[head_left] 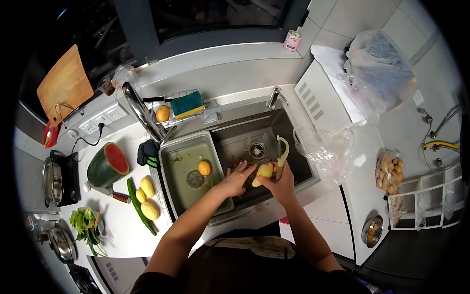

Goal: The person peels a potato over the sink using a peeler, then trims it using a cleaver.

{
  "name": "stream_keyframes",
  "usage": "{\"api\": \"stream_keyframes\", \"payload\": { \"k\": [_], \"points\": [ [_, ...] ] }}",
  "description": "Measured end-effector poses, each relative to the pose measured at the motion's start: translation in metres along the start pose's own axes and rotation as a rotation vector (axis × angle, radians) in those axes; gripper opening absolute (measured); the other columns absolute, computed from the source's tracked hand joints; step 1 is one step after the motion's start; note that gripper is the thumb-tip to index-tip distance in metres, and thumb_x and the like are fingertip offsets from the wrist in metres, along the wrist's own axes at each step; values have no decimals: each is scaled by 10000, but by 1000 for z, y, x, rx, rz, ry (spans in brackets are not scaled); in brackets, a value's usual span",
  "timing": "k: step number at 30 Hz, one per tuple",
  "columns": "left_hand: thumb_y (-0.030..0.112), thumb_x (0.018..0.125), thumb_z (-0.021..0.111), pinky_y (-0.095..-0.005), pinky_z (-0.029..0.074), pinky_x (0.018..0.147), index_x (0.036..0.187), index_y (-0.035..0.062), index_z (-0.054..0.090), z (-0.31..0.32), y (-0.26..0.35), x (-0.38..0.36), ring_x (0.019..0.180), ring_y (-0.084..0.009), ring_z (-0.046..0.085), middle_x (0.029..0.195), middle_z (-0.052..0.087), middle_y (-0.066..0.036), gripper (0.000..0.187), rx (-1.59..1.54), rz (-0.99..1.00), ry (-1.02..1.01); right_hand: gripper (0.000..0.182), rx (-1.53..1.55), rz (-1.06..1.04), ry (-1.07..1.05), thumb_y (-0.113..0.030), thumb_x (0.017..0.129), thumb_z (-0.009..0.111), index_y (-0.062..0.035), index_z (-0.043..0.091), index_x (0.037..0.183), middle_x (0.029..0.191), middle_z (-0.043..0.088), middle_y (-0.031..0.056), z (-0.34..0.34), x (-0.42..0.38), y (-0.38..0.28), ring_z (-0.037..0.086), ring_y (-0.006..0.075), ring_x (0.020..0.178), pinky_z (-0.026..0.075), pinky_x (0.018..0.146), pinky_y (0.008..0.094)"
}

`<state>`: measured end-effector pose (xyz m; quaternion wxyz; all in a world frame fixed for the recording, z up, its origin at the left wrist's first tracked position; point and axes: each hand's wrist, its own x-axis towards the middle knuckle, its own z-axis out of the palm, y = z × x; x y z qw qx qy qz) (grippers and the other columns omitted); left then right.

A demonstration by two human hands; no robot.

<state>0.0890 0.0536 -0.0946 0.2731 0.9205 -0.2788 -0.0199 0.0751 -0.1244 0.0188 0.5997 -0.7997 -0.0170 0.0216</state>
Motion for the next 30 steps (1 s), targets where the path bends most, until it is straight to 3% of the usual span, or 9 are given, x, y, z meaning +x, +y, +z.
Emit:
{"api": "stream_keyframes", "payload": {
  "k": [4,8,10,13,17,22,26,28,30],
  "points": [
    [-108,731,534,-343,482,932,1458,79,303,-49,19,-7,1228,-245,531,1335,502,-168,785,-704,-269,-125,485,-89,-53,-23,-153,717,807,-16,511,1075,906,626,74,6,5,8,628,154,796,509,712,281],
    [-87,858,523,-272,489,865,1471,86,253,-69,46,-25,1028,-188,598,1244,514,-102,691,-1287,-163,31,543,-204,-63,-176,-235,714,812,-8,496,1092,911,638,141,20,7,-16,666,234,812,520,707,325],
    [-41,908,498,-285,516,812,1459,92,230,-72,52,-31,953,-202,620,1213,513,-88,627,-1207,-140,105,445,-161,-50,-222,-271,795,740,-8,491,1054,877,618,155,28,6,-24,656,286,808,510,706,352],
    [54,967,426,-274,529,674,1384,61,193,-77,61,-43,910,-181,615,1115,518,-115,478,-1520,-367,202,227,-299,-303,-7,-263,956,495,-37,500,957,769,591,137,37,2,-25,594,368,710,478,650,426],
    [39,949,406,-256,508,610,1343,81,251,-74,62,-52,875,-180,611,1125,521,-121,425,-1524,-451,410,189,-619,-348,-25,-262,913,584,-85,539,863,724,603,65,38,-25,-42,606,291,692,475,573,422],
    [21,921,394,-255,453,563,1322,97,261,-78,67,-52,765,-164,561,1073,515,-112,428,-1444,-505,424,146,-697,-440,-4,-213,895,611,-97,558,825,711,610,85,40,-31,-47,602,287,655,465,551,406],
    [42,899,351,-276,446,555,1308,86,277,-85,79,-58,772,-214,578,1046,506,-147,418,-1574,-473,423,211,-820,-285,84,-266,917,584,-101,531,797,634,592,85,25,-16,-7,609,290,603,461,528,428],
    [82,907,346,-281,442,531,1301,78,283,-96,84,-57,741,-228,588,1034,503,-163,398,-1712,-406,392,210,-758,-24,1,-269,937,559,-98,529,819,638,599,105,16,-12,-4,609,311,606,453,533,436],
    [117,944,338,-284,449,515,1246,42,289,-98,86,-60,682,-236,600,1000,527,-175,316,-1730,-452,407,209,-682,-49,5,-276,945,549,-93,533,845,640,599,110,21,-25,-9,611,313,611,449,535,434]
  ]
}}
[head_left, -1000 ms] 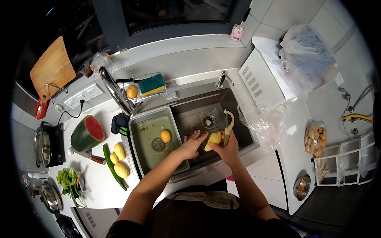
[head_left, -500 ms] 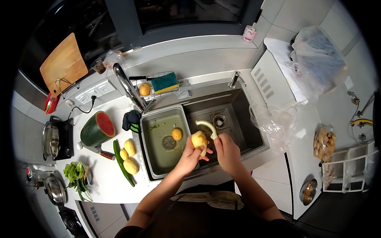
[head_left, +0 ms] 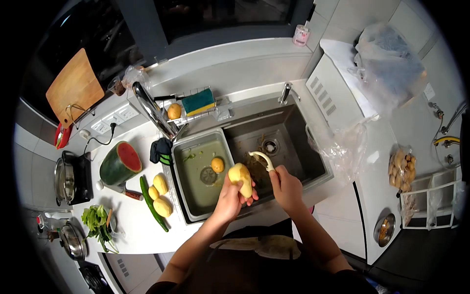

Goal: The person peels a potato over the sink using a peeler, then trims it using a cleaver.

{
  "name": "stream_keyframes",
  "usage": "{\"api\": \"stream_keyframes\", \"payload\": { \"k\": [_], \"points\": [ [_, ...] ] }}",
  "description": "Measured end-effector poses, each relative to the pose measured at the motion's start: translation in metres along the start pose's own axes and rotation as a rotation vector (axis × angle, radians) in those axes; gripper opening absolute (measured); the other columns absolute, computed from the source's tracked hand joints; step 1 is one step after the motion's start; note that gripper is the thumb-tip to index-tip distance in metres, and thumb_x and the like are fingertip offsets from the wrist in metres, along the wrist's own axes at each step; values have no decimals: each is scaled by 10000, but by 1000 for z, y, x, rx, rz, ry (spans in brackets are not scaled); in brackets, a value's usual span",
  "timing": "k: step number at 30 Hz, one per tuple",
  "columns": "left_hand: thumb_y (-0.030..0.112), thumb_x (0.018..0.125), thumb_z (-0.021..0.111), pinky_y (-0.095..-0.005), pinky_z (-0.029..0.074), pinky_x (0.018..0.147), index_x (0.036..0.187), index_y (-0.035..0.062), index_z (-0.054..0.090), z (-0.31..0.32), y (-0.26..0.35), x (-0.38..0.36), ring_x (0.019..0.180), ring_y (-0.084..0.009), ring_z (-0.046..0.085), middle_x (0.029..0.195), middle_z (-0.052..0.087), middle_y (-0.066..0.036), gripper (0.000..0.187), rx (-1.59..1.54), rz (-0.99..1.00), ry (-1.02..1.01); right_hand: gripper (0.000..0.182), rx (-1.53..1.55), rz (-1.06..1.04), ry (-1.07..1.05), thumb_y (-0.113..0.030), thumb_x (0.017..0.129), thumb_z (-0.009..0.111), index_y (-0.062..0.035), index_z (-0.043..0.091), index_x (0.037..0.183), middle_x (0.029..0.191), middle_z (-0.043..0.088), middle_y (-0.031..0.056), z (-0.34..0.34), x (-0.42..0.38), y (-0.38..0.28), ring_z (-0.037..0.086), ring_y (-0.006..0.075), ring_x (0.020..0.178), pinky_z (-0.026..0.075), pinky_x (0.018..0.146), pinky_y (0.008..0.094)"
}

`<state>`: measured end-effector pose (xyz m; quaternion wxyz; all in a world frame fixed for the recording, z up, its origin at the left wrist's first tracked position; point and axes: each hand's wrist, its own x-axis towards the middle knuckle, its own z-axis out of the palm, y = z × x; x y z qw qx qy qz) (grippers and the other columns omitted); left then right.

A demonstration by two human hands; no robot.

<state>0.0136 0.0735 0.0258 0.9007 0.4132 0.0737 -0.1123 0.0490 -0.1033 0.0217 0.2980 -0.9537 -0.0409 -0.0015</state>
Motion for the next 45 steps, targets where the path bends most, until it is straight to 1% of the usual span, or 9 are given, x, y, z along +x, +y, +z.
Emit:
{"api": "stream_keyframes", "payload": {
  "k": [10,14,16,20,27,30,34,42,45],
  "points": [
    [64,882,343,-272,381,442,1251,73,327,-7,-2,2,549,-202,503,884,525,-154,369,21,-130,90,148,23,-412,66,-205,860,650,-92,560,824,650,588,79,-14,-14,-35,602,285,614,451,524,409],
    [72,866,356,-258,344,416,1243,68,344,-1,8,-8,525,-188,463,869,507,-149,376,26,-207,94,159,-192,-280,87,-227,876,635,-102,560,812,613,571,84,-8,6,1,583,304,561,436,509,416],
    [98,855,373,-249,321,405,1245,65,348,8,17,-14,517,-185,452,864,501,-154,391,-48,-193,23,168,-162,-96,11,-232,883,632,-99,560,811,611,568,98,-13,15,21,581,315,569,427,507,423],
    [136,862,403,-242,326,414,1257,69,339,-7,8,-8,522,-187,455,866,507,-164,406,-165,-206,18,163,33,-80,23,-228,886,632,-92,566,824,627,574,111,-19,-6,-4,584,323,580,428,514,423],
    [77,860,416,-246,335,433,1221,123,262,-10,9,-5,541,-186,458,886,517,-177,395,-206,-222,-32,159,123,-404,41,-226,870,645,-96,573,814,632,579,104,-22,-15,-34,596,301,587,433,508,419],
    [71,853,425,-249,330,433,1226,134,265,-9,12,-11,534,-180,448,883,519,-178,412,-287,-264,-47,191,-117,-253,53,-238,888,624,-88,554,793,622,572,109,-9,-1,-1,589,315,582,428,507,420],
    [90,859,449,-250,335,449,1217,95,338,-8,13,-6,526,-175,432,892,529,-181,375,-365,-239,-97,197,45,-156,65,-223,921,583,-74,545,798,626,570,123,-19,-1,2,580,338,588,422,517,424],
    [110,851,498,-252,325,452,1189,79,420,-14,6,-9,521,-144,390,847,507,-137,348,-565,-360,-38,181,109,-401,105,-243,872,631,-118,539,780,618,582,61,-18,-17,-30,594,271,575,447,497,406],
    [104,849,496,-246,311,440,1144,101,424,-11,3,-13,511,-135,371,799,474,-117,304,-510,-358,-19,175,49,-320,85,-244,870,634,-117,550,783,610,578,64,-12,-5,-10,594,275,568,445,492,406]
  ]
}}
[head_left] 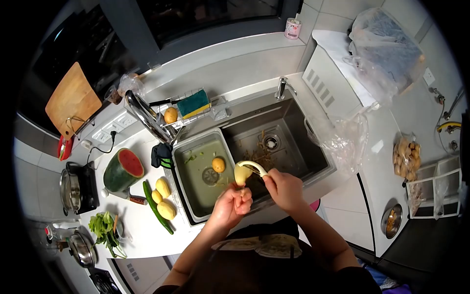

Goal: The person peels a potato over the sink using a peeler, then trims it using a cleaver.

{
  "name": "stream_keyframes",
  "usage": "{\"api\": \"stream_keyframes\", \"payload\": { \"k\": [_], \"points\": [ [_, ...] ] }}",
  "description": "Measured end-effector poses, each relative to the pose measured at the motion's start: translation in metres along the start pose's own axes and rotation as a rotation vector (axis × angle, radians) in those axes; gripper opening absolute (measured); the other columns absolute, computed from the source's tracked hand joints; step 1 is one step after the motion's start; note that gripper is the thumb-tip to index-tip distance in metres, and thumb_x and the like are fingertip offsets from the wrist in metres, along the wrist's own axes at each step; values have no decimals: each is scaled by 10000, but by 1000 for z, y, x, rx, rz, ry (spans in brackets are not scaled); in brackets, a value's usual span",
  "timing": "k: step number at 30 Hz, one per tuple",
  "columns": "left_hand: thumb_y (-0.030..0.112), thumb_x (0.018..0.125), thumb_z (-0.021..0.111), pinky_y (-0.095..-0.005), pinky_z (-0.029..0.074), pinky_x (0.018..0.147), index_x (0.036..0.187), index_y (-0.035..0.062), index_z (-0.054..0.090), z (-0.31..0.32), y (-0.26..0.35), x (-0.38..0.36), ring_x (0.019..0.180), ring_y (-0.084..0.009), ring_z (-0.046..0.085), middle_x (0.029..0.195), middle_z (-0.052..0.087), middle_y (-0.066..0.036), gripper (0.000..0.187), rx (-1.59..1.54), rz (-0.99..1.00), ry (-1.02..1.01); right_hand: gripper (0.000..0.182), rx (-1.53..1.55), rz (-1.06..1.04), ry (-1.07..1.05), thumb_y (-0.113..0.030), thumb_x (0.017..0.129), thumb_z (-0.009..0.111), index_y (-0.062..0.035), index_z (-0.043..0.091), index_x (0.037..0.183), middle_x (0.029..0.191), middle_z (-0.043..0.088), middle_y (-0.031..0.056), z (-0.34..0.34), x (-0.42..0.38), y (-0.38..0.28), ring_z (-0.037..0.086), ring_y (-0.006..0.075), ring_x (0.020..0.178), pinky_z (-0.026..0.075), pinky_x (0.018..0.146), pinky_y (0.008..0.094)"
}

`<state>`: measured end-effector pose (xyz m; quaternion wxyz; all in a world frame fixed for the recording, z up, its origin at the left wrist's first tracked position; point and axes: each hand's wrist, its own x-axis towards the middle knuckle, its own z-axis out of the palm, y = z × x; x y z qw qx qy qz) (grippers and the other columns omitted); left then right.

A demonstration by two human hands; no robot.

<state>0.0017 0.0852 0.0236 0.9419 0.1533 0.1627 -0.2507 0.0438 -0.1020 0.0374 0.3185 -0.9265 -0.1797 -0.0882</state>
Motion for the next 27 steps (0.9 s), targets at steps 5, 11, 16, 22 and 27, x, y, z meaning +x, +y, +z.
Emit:
{"api": "stream_keyframes", "payload": {
  "k": [5,11,16,22,27],
  "points": [
    [71,842,462,-240,293,438,1065,117,413,-22,-1,7,539,-135,391,792,485,-100,232,314,287,230,224,132,246,-30,-303,924,586,-96,578,839,609,571,104,15,-3,13,598,342,607,445,535,435],
    [248,1007,424,-206,366,500,1110,69,474,-57,6,22,580,-107,514,785,591,-71,212,502,488,497,295,369,604,69,-313,954,562,-31,540,868,650,498,83,29,-12,96,488,198,584,394,562,347],
    [77,955,393,-233,426,565,1178,25,533,-68,9,79,584,-130,546,839,635,-100,268,964,426,382,251,251,569,49,-252,900,631,-17,547,932,821,545,137,41,-15,118,548,286,722,428,650,381],
    [80,732,719,-568,270,1095,1529,209,37,-66,-11,166,1408,-513,33,1555,-36,-251,1057,2181,-121,215,199,-291,323,91,-204,847,653,-91,598,1001,854,609,87,63,-39,150,569,303,798,420,709,418],
    [166,777,731,-571,341,1044,1475,149,287,-138,-3,248,1344,-454,319,1498,226,-259,828,2330,-138,111,235,-538,375,48,-226,822,664,-144,622,1038,860,614,45,77,-69,176,565,251,862,383,819,418]
  ]
}}
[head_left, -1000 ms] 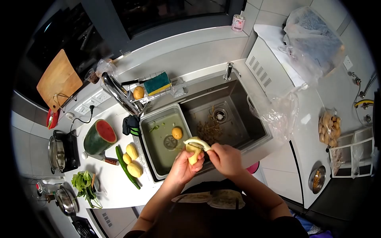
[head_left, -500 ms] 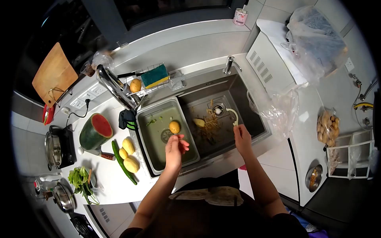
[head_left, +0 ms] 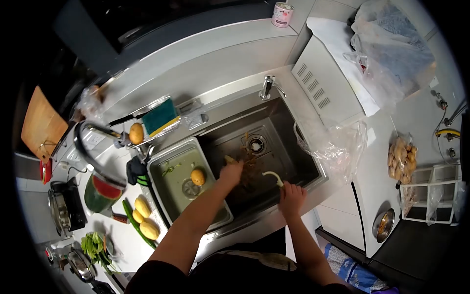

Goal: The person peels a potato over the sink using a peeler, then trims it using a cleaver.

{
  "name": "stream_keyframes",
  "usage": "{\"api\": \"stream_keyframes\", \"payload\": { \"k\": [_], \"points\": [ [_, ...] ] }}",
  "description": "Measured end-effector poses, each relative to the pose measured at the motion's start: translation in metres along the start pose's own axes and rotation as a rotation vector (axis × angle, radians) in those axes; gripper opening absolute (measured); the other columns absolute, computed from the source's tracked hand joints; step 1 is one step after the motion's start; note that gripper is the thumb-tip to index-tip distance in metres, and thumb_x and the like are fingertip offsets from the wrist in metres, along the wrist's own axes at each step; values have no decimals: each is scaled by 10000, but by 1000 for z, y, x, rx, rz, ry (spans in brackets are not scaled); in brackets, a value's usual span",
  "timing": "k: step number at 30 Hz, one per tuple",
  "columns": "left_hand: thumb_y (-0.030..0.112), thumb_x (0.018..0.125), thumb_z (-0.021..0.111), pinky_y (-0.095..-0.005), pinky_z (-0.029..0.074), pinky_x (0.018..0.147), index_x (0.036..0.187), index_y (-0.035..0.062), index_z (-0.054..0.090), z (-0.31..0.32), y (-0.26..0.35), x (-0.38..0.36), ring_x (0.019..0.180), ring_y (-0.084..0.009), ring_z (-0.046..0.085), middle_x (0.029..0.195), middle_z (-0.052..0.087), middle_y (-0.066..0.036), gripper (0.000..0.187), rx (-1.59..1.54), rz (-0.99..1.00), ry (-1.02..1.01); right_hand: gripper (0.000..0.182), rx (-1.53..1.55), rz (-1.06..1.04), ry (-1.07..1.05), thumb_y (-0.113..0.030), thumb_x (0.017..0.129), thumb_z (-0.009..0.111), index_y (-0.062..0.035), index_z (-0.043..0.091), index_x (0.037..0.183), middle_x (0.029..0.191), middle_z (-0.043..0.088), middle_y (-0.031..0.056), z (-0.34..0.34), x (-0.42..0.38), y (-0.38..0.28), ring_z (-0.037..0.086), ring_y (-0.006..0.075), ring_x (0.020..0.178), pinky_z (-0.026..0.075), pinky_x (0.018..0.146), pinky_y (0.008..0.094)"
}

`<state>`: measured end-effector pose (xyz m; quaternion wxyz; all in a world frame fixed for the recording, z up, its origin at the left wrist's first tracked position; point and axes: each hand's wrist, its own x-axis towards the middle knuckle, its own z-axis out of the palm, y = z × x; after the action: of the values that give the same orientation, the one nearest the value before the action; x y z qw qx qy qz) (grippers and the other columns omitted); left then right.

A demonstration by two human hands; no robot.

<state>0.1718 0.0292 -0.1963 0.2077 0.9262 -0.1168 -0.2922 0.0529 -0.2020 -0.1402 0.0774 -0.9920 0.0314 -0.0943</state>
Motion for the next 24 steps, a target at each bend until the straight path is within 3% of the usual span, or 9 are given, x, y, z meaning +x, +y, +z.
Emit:
{"api": "stream_keyframes", "payload": {
  "k": [2,5,11,15,18,20,21,23,24],
  "points": [
    [174,838,671,-550,381,1004,1360,124,467,-4,-16,31,1234,-397,462,1393,400,-211,562,171,-83,-284,273,86,-20,95,-197,811,674,-124,614,1067,830,589,35,-1,0,-5,564,232,830,389,840,412],
    [166,869,620,-518,384,997,1298,181,542,14,-35,52,1205,-372,479,1343,457,-176,436,325,93,-168,286,80,-30,50,-189,810,673,-128,621,1085,819,572,24,-5,3,-6,554,224,818,390,832,403],
    [228,851,626,-517,375,993,1250,277,568,40,-59,78,1146,-342,534,1277,527,-153,406,589,356,-95,292,121,-16,42,-175,798,679,-106,621,1075,824,574,50,-10,5,-6,550,246,818,379,815,400],
    [291,844,633,-505,442,901,1202,227,576,4,-35,67,1017,-321,609,1188,578,-152,369,387,185,-226,292,92,-31,54,-194,804,681,-120,629,1081,822,555,35,-7,2,-3,534,225,809,388,818,390],
    [342,876,594,-425,500,770,1151,161,563,-21,-19,39,863,-251,638,1055,607,-111,331,17,219,-32,289,112,-38,87,-195,807,679,-108,624,1077,832,557,44,-9,3,-3,533,232,817,389,812,393],
    [337,893,593,-335,497,678,1167,117,523,-42,4,-3,798,-180,599,982,581,-67,358,-1125,-86,-206,282,156,-32,125,-184,814,674,-101,621,1079,830,557,45,-12,5,-6,531,232,821,385,815,389],
    [337,893,593,-335,497,678,1167,117,523,-45,4,-19,798,-180,599,982,581,-67,358,-1121,-79,-196,282,159,-37,136,-184,814,674,-101,621,1079,830,557,45,-12,4,-7,531,232,821,385,815,389],
    [285,893,621,-286,474,665,1234,124,461,-44,2,-51,770,-123,549,992,546,-41,410,-1738,-40,-482,263,247,15,147,-165,845,658,-71,613,1086,869,577,62,-13,4,-7,543,269,841,411,807,406],
    [285,893,621,-286,474,665,1234,124,461,-47,10,-70,770,-123,549,992,546,-41,410,-1741,-29,-475,263,246,5,154,-165,845,658,-71,613,1086,869,577,62,-14,4,-11,543,269,841,411,807,406]
  ]
}}
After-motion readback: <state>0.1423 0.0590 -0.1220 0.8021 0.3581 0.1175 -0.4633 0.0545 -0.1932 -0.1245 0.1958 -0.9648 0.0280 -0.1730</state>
